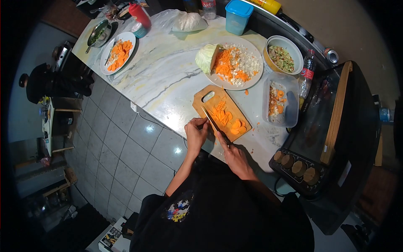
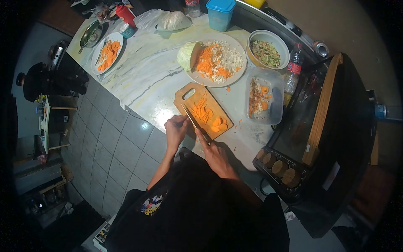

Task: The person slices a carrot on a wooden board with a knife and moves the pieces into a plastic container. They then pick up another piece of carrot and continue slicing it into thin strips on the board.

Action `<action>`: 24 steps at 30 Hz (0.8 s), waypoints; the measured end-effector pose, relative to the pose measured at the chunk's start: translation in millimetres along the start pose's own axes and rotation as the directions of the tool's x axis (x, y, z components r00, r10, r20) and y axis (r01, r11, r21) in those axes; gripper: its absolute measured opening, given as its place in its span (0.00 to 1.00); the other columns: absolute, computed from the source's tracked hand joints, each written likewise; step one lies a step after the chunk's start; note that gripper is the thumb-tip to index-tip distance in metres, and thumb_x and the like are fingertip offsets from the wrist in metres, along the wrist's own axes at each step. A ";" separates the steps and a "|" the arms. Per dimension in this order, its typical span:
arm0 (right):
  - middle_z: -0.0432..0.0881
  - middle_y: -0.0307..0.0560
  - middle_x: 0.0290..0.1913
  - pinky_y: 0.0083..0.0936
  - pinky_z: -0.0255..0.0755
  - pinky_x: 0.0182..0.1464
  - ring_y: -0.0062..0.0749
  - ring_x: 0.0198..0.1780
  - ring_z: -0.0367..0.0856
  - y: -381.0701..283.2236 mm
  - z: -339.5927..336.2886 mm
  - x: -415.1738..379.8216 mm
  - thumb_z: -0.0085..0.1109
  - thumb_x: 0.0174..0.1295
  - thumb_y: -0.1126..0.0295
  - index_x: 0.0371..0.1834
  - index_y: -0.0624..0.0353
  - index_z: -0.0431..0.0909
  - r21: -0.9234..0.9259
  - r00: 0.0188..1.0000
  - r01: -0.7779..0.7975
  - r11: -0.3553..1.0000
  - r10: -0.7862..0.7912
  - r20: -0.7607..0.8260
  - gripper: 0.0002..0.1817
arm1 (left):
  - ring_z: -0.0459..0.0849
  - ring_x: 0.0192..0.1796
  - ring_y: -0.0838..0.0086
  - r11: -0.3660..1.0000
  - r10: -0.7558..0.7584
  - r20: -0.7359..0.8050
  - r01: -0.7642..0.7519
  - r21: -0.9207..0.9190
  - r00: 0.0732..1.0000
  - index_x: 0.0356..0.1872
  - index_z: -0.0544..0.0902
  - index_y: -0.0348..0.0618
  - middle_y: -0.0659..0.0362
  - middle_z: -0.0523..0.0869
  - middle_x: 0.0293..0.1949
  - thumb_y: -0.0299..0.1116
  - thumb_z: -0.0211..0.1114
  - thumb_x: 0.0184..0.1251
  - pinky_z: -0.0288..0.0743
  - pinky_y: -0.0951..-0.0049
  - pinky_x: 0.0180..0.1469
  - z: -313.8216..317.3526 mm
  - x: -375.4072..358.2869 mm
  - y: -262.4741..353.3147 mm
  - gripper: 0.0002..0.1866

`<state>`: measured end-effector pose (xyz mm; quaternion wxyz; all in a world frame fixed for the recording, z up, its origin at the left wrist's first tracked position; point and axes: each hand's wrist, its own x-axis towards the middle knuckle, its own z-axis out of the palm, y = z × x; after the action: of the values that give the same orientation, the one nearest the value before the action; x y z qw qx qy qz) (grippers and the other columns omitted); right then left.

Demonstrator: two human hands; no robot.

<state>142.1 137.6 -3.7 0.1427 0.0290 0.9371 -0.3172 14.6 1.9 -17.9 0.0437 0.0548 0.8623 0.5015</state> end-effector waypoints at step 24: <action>0.76 0.65 0.24 0.45 0.71 0.35 0.61 0.30 0.80 5.5 -11.1 5.9 0.50 0.58 0.86 0.80 0.45 0.50 0.309 0.987 0.123 0.943 -0.082 -0.141 0.45 | 0.91 0.33 0.67 0.998 -0.069 -0.005 0.069 0.010 0.998 0.40 0.87 0.29 0.46 0.90 0.33 0.25 0.69 0.62 0.82 0.73 0.38 -1.7 1.1 10.4 0.09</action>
<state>134.6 148.5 -0.2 0.0601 0.0225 0.8813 -0.4681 13.8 5.7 -8.0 0.0586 0.0239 0.8663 0.4954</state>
